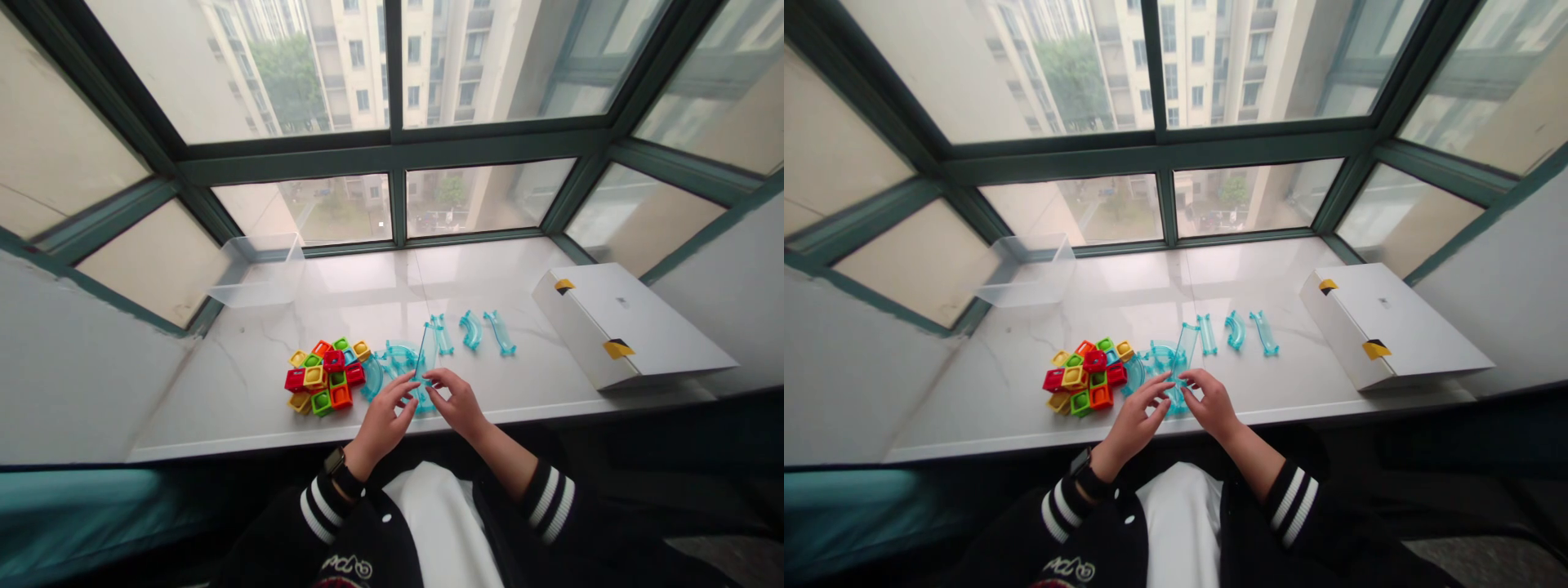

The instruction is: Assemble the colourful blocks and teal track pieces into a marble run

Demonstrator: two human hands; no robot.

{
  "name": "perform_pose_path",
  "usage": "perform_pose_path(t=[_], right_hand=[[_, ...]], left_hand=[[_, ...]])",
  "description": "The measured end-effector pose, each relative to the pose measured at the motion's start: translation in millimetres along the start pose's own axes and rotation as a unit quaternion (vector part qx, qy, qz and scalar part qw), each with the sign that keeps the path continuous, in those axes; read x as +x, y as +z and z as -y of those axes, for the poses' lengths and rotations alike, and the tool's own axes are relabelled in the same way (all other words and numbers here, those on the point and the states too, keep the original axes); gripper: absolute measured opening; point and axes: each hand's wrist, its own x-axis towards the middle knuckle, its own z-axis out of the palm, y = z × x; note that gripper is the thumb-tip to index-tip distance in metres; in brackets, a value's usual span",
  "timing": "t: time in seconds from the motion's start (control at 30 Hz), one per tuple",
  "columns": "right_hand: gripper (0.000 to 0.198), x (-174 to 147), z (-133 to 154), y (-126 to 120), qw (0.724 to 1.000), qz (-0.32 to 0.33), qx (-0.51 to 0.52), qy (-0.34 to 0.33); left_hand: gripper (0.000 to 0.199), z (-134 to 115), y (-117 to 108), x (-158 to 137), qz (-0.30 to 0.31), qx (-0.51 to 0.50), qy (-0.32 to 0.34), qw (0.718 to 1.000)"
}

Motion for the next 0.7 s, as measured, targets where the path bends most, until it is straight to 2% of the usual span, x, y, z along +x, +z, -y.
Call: perform_pose_path(t=[0.2,0.47,0.7], right_hand=[[0.021,-1,-6,-4,1.000,-0.017,-0.022,-0.003],[0.025,-5,-12,-9,0.999,-0.022,-0.032,-0.002],[0.022,-8,-16,-11,0.999,-0.024,-0.033,-0.011]], left_hand=[[0.033,-2,8,-1,0.010,-0.037,-0.013,0.999],[0.056,6,18,0,0.023,-0.040,-0.026,0.999],[0.058,10,21,2,0.025,-0.030,-0.030,0.999]])
